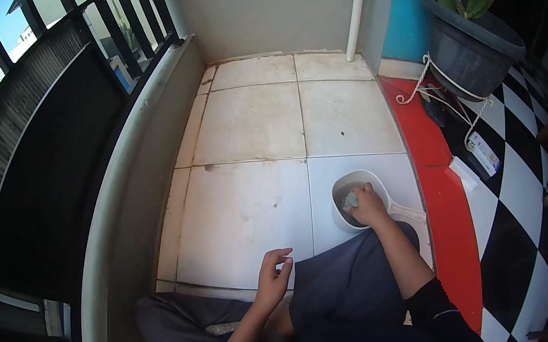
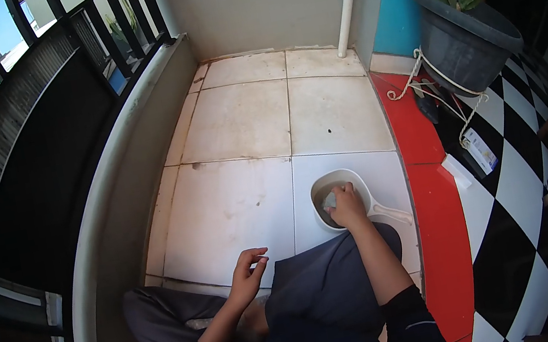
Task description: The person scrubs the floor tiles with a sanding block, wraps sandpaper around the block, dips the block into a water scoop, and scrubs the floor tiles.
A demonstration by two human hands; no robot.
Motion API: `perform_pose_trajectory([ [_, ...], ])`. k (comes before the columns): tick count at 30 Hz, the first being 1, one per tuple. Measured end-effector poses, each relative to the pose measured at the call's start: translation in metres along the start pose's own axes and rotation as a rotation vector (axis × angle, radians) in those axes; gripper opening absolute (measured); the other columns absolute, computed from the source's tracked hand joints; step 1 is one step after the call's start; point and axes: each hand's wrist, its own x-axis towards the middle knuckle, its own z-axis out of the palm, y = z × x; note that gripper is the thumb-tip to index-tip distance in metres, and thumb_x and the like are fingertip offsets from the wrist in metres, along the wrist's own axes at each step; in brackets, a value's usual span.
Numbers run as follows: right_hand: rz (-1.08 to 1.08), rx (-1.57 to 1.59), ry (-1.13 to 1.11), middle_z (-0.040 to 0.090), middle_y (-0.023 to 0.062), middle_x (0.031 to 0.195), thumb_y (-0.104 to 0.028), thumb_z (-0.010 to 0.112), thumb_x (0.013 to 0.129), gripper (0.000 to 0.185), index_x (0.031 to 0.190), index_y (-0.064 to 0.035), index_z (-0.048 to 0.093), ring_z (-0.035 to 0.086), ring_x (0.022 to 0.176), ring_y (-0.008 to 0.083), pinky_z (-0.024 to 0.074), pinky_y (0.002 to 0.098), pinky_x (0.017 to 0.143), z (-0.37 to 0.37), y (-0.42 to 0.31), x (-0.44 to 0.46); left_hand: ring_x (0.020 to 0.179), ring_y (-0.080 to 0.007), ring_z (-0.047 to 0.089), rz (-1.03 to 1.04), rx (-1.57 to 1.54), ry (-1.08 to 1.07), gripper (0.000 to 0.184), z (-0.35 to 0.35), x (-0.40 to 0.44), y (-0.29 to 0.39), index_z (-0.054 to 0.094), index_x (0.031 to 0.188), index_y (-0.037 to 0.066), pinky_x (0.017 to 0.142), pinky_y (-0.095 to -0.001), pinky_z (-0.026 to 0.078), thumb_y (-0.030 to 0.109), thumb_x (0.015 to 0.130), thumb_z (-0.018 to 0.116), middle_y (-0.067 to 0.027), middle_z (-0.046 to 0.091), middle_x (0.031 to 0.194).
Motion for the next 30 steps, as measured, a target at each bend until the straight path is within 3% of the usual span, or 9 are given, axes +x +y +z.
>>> perform_pose_trajectory([
  [2, 0.071, 0.021, 0.007, 0.045, 0.0185, 0.112, -0.018, 0.070, 0.069, 0.045, 0.108, -0.0049, 0.052, 0.050, 0.100, 0.0357, 0.0438, 0.0415, 0.083, 0.000, 0.000, 0.000, 0.092, -0.0151, 0.054, -0.010, -0.013, 0.040, 0.019, -0.011, -0.006, 0.002, 0.057, 0.104, 0.008, 0.067, -0.0257, 0.044, 0.014, 0.086, 0.054, -0.0065, 0.051, 0.105],
  [6, -0.123, -0.034, 0.007, 0.048, 0.0183, 0.108, -0.017, 0.070, 0.069, 0.046, 0.109, -0.0032, 0.052, 0.051, 0.101, 0.0358, 0.0441, 0.0408, 0.083, 0.002, 0.003, -0.004, 0.092, -0.0118, 0.052, 0.002, 0.031, 0.019, 0.016, -0.034, -0.012, 0.001, 0.057, 0.102, 0.008, 0.073, -0.0255, 0.043, 0.015, 0.087, 0.054, -0.0032, 0.051, 0.103],
  [8, 0.029, -0.007, 0.021, 0.049, 0.0181, 0.109, -0.019, 0.071, 0.069, 0.049, 0.110, -0.0025, 0.051, 0.052, 0.100, 0.0356, 0.0437, 0.0399, 0.083, -0.001, 0.001, -0.006, 0.092, -0.0121, 0.052, 0.004, 0.032, 0.027, 0.016, -0.044, -0.014, 0.004, 0.057, 0.101, 0.008, 0.073, -0.0258, 0.043, 0.015, 0.088, 0.053, -0.0033, 0.051, 0.102],
  [16, 0.003, 0.011, 0.094, 0.050, 0.0196, 0.104, -0.015, 0.070, 0.070, 0.048, 0.111, -0.0047, 0.050, 0.052, 0.097, 0.0370, 0.0432, 0.0395, 0.083, -0.006, 0.004, -0.011, 0.090, -0.0163, 0.053, 0.082, 0.166, -0.002, 0.018, -0.101, -0.026, 0.015, 0.057, 0.102, 0.007, 0.071, -0.0265, 0.043, 0.017, 0.088, 0.051, -0.0061, 0.053, 0.100],
  [18, -0.037, -0.009, 0.117, 0.050, 0.0177, 0.103, -0.012, 0.068, 0.071, 0.044, 0.111, -0.0053, 0.050, 0.053, 0.095, 0.0351, 0.0440, 0.0387, 0.081, -0.004, 0.008, -0.011, 0.090, -0.0170, 0.053, 0.102, 0.207, -0.019, 0.018, -0.114, -0.026, 0.009, 0.057, 0.102, 0.007, 0.071, -0.0266, 0.043, 0.017, 0.088, 0.051, -0.0068, 0.053, 0.100],
  [20, -0.160, 0.159, 0.325, 0.050, 0.0179, 0.104, -0.009, 0.066, 0.073, 0.042, 0.111, -0.0059, 0.050, 0.053, 0.095, 0.0349, 0.0434, 0.0371, 0.082, -0.008, 0.002, -0.006, 0.089, -0.0181, 0.054, 0.136, 0.224, -0.008, 0.018, -0.126, -0.025, 0.001, 0.057, 0.101, 0.006, 0.072, -0.0271, 0.044, 0.017, 0.087, 0.051, -0.0084, 0.053, 0.099],
  [24, -0.258, 0.301, 0.315, 0.051, 0.0170, 0.106, -0.007, 0.065, 0.074, 0.041, 0.112, -0.0065, 0.050, 0.052, 0.095, 0.0342, 0.0428, 0.0360, 0.082, -0.019, -0.050, -0.003, 0.087, -0.0190, 0.056, 0.194, 0.270, -0.068, 0.019, -0.142, -0.012, -0.011, 0.057, 0.101, 0.006, 0.073, -0.0287, 0.045, 0.017, 0.087, 0.052, -0.0100, 0.054, 0.098],
  [27, -0.126, 0.086, 0.271, 0.051, 0.0143, 0.105, -0.010, 0.064, 0.075, 0.037, 0.109, -0.0057, 0.051, 0.054, 0.094, 0.0340, 0.0443, 0.0375, 0.079, -0.026, -0.102, -0.007, 0.085, -0.0189, 0.056, 0.173, 0.247, -0.090, 0.019, -0.155, -0.002, -0.017, 0.058, 0.101, 0.005, 0.074, -0.0295, 0.045, 0.017, 0.087, 0.053, -0.0104, 0.055, 0.097],
  [30, 0.021, -0.082, 0.188, 0.051, 0.0168, 0.101, -0.010, 0.064, 0.074, 0.036, 0.106, -0.0040, 0.051, 0.054, 0.092, 0.0329, 0.0450, 0.0354, 0.079, -0.026, -0.085, 0.005, 0.078, -0.0224, 0.057, 0.184, 0.207, 0.039, 0.017, -0.161, 0.007, -0.050, 0.059, 0.093, 0.002, 0.071, -0.0304, 0.046, 0.016, 0.084, 0.055, -0.0126, 0.057, 0.089],
])
